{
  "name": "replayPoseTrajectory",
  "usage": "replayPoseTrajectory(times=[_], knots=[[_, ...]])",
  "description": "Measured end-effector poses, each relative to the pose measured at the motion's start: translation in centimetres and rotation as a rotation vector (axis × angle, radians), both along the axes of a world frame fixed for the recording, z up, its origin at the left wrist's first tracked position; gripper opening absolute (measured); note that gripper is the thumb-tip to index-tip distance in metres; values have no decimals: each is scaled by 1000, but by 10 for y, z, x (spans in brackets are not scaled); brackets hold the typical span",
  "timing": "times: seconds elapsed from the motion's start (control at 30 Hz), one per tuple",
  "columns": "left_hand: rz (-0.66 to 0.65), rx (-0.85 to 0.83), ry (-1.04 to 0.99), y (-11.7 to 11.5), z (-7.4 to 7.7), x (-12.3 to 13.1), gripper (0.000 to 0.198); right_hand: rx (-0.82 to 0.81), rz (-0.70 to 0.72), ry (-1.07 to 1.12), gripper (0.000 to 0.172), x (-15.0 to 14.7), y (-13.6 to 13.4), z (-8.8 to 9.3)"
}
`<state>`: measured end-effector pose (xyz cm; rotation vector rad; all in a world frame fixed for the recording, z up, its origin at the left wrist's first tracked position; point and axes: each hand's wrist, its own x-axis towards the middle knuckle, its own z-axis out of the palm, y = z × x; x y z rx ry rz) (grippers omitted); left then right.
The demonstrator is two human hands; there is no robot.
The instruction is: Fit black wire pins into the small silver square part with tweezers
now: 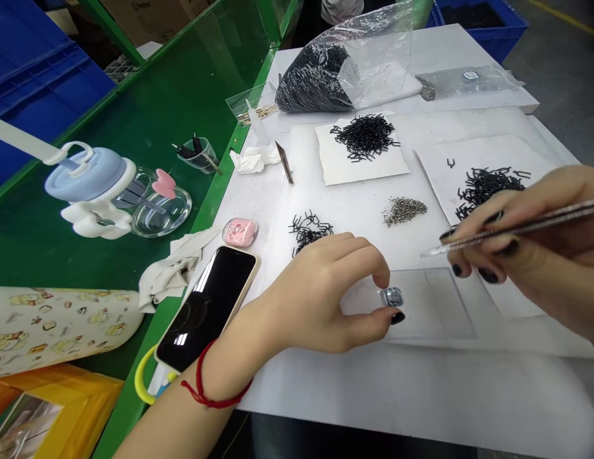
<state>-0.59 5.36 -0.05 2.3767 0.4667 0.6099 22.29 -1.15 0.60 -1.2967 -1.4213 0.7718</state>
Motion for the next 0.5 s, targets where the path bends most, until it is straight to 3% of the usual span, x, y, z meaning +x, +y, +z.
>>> replayPoseTrajectory(times=[0.1, 0.17, 0.5], knots=[[6, -6, 9, 0, 1, 0, 14, 4, 234, -47, 18, -7, -9, -4], [6, -3, 10, 0, 1, 0, 14, -28, 315, -47, 22, -10, -10, -6], [1, -4, 1, 0, 1, 1, 13, -23, 311, -18, 21, -17, -10, -5]])
